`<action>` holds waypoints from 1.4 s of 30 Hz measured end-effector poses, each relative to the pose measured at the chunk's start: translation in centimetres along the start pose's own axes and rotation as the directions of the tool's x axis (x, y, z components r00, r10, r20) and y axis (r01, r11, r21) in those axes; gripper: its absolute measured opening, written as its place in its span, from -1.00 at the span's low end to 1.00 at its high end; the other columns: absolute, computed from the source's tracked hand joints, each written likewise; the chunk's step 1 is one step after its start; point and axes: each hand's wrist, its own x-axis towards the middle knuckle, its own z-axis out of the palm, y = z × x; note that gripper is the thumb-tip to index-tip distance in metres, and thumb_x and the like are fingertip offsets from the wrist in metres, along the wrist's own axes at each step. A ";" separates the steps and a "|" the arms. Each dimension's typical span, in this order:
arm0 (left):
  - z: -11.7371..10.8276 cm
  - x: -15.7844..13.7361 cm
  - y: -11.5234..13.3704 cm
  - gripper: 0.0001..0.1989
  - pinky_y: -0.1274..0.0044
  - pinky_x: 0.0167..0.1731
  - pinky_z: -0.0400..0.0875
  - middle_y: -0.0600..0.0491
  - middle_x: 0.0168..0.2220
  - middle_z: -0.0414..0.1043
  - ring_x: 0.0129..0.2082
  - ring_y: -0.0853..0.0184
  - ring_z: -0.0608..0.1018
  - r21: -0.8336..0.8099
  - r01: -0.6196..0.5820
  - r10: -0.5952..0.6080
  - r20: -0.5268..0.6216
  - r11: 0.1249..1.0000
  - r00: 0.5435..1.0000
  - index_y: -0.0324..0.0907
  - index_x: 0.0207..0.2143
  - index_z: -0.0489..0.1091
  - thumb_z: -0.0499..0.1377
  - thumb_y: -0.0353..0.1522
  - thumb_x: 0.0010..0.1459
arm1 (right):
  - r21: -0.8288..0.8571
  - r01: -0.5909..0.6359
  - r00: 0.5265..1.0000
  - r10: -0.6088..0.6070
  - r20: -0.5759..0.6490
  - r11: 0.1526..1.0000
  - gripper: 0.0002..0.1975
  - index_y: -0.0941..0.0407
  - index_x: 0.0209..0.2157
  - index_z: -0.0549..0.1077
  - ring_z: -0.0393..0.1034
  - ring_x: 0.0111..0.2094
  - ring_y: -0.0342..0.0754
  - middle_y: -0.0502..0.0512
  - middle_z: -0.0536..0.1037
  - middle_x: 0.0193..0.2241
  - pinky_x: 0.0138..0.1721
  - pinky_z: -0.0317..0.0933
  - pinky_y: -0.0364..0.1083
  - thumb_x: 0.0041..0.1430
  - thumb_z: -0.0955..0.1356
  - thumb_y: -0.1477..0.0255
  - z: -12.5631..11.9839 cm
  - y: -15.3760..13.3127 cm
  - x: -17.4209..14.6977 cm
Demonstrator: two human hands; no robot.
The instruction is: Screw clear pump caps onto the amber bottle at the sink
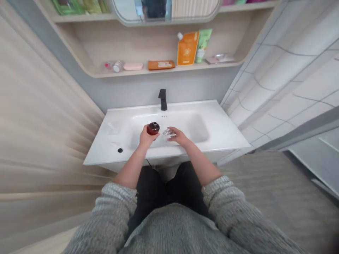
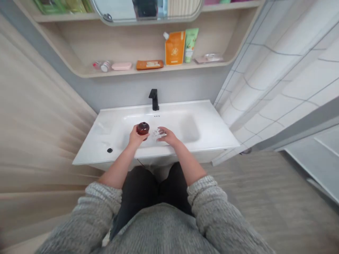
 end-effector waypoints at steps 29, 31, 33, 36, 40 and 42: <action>0.7 -0.5 -1.1 -0.28 0.25 0.31 0.53 -0.10 0.25 0.63 0.24 -0.03 0.63 0.391 -0.259 0.238 0.101 0.883 0.966 -0.07 0.29 0.48 0.53 -0.36 0.07 | -0.066 0.012 0.997 -0.017 -0.080 0.998 -0.12 -0.01 0.21 0.61 0.59 -0.01 0.14 0.15 0.67 0.00 0.15 0.51 0.15 -0.23 0.73 0.30 -0.3 2.1 0.7; 0.6 -0.5 -1.1 -0.30 0.25 0.30 0.53 -0.08 0.25 0.63 0.24 -0.02 0.63 0.407 -0.254 0.236 0.095 0.877 0.967 -0.07 0.29 0.49 0.52 -0.36 0.09 | -0.080 0.008 0.997 -0.014 -0.072 0.997 -0.13 -0.01 0.22 0.61 0.58 0.00 0.14 0.15 0.67 0.01 0.15 0.52 0.15 -0.22 0.73 0.30 -0.3 2.1 0.7; 0.6 -0.5 -1.0 -0.30 0.24 0.30 0.52 -0.08 0.26 0.63 0.24 -0.03 0.62 0.424 -0.250 0.233 0.092 0.870 0.968 -0.05 0.29 0.49 0.51 -0.36 0.10 | -0.091 0.004 0.998 -0.010 -0.063 0.996 -0.13 -0.01 0.22 0.61 0.58 0.00 0.14 0.15 0.67 0.01 0.14 0.52 0.14 -0.22 0.73 0.31 -0.4 2.1 0.7; 0.6 -0.5 -1.0 -0.30 0.24 0.30 0.51 -0.08 0.26 0.62 0.24 -0.03 0.62 0.451 -0.252 0.239 0.087 0.856 0.967 -0.04 0.30 0.49 0.50 -0.36 0.10 | -0.099 0.001 0.998 -0.007 -0.063 0.995 -0.13 -0.01 0.22 0.61 0.58 0.00 0.13 0.14 0.67 0.01 0.13 0.52 0.13 -0.22 0.72 0.34 -0.3 2.2 0.8; 0.6 -0.6 -0.8 -0.32 0.24 0.28 0.52 -0.09 0.26 0.62 0.24 -0.03 0.61 0.488 -0.262 0.249 0.093 0.832 0.964 -0.04 0.31 0.49 0.47 -0.36 0.13 | -0.118 -0.007 0.998 0.000 -0.066 0.993 -0.13 0.00 0.22 0.62 0.59 0.00 0.13 0.15 0.68 0.00 0.14 0.52 0.14 -0.22 0.72 0.36 -0.3 2.4 1.0; 0.6 -0.7 -0.7 -0.34 0.23 0.27 0.52 -0.09 0.27 0.62 0.25 -0.03 0.60 0.506 -0.266 0.252 0.099 0.820 0.963 -0.04 0.31 0.49 0.45 -0.38 0.15 | -0.121 -0.007 0.998 -0.002 -0.067 0.993 -0.13 -0.01 0.22 0.62 0.59 0.00 0.13 0.14 0.68 0.00 0.14 0.52 0.13 -0.22 0.72 0.36 -0.3 2.5 1.0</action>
